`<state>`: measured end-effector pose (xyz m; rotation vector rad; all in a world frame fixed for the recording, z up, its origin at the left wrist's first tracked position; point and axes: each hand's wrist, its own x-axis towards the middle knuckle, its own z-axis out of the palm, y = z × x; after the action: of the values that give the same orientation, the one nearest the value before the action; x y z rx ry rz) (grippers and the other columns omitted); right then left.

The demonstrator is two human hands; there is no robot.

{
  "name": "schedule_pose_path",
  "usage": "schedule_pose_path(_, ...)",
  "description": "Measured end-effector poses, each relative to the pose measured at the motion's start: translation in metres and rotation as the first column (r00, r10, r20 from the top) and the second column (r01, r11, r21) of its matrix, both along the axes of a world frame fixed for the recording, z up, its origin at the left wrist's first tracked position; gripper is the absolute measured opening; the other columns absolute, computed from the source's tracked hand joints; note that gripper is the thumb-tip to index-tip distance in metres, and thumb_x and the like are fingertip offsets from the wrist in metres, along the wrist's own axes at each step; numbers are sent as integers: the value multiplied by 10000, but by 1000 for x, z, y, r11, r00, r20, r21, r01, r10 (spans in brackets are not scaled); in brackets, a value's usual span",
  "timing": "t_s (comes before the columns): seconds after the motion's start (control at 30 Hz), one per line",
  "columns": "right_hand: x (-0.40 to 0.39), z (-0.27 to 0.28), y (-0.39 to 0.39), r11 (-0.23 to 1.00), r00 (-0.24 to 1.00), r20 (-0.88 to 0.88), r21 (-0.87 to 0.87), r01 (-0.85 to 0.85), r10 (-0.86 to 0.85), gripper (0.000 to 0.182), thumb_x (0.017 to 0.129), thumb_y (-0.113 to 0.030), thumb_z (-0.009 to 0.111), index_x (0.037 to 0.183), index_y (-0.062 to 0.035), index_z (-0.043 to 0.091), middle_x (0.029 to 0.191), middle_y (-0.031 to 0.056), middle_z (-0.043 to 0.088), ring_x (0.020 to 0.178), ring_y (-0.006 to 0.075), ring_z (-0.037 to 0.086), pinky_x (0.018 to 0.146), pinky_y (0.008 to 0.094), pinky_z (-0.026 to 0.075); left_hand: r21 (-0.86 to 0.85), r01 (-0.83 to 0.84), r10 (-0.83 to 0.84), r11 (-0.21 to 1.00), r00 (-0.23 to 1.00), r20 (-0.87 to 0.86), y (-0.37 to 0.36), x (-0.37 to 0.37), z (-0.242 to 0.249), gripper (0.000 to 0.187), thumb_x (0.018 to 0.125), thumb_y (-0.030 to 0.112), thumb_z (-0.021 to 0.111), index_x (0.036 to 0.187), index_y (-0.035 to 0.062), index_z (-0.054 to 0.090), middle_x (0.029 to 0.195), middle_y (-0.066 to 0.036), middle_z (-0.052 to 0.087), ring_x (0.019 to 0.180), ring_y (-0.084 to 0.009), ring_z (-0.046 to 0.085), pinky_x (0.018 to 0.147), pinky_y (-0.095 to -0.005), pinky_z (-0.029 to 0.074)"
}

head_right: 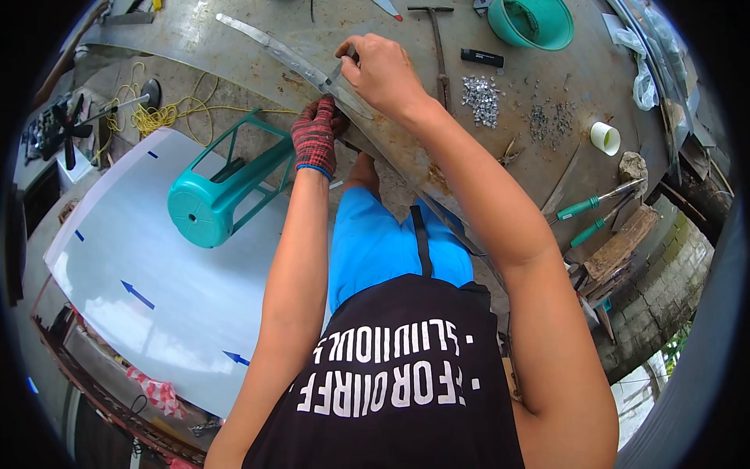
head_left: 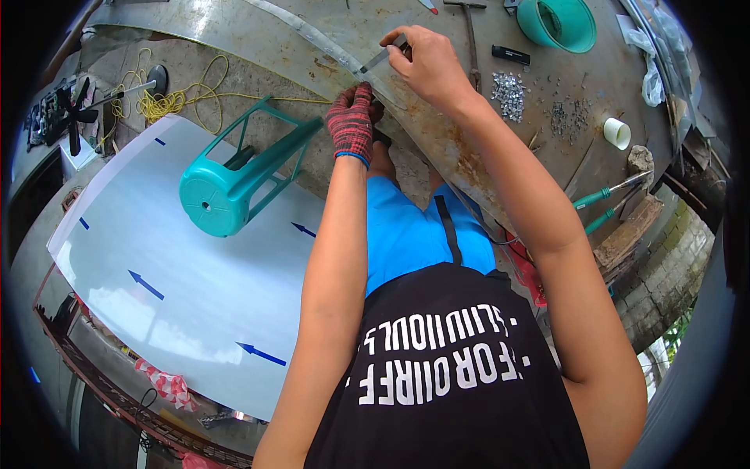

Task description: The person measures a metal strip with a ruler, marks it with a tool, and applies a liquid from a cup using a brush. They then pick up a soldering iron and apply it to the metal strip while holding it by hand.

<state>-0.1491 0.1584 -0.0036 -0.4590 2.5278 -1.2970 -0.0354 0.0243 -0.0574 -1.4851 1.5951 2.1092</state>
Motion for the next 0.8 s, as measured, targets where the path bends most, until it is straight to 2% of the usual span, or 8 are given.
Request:
schedule_pose_path(0.27,8,-3,-1,999,1000,15,-41,22,-22,220,884,-173,651,1033,-33,734,924,194,690,858,354,678,820,443,531,2,-8,8,1000,1000,-8,1,0,0,346,961,253,716,1146,-29,636,905,-78,687,652,-146,638,646,-301,575)
schedule_pose_path(0.53,6,-1,1,997,999,4,-66,36,-36,218,877,-167,659,1037,-38,733,912,190,686,846,344,680,804,439,535,-14,-38,38,999,999,12,3,-2,0,325,957,241,724,1122,-31,652,827,-58,664,591,-109,563,559,-269,492)
schedule_pose_path(0.63,5,-1,-3,995,998,-25,-87,48,-50,213,878,-159,661,1039,-41,733,922,189,688,854,349,679,808,436,536,-4,-40,40,999,999,-2,0,0,-7,267,945,241,741,1062,6,689,734,-36,646,581,-110,585,572,-286,548)
schedule_pose_path(0.8,4,-4,-4,997,998,-59,-74,8,-13,212,880,-159,665,1042,-39,732,933,190,687,859,358,676,810,435,536,-21,-31,32,999,999,4,1,0,-5,299,952,243,731,1097,-12,669,783,-50,656,588,-114,579,568,-282,528)
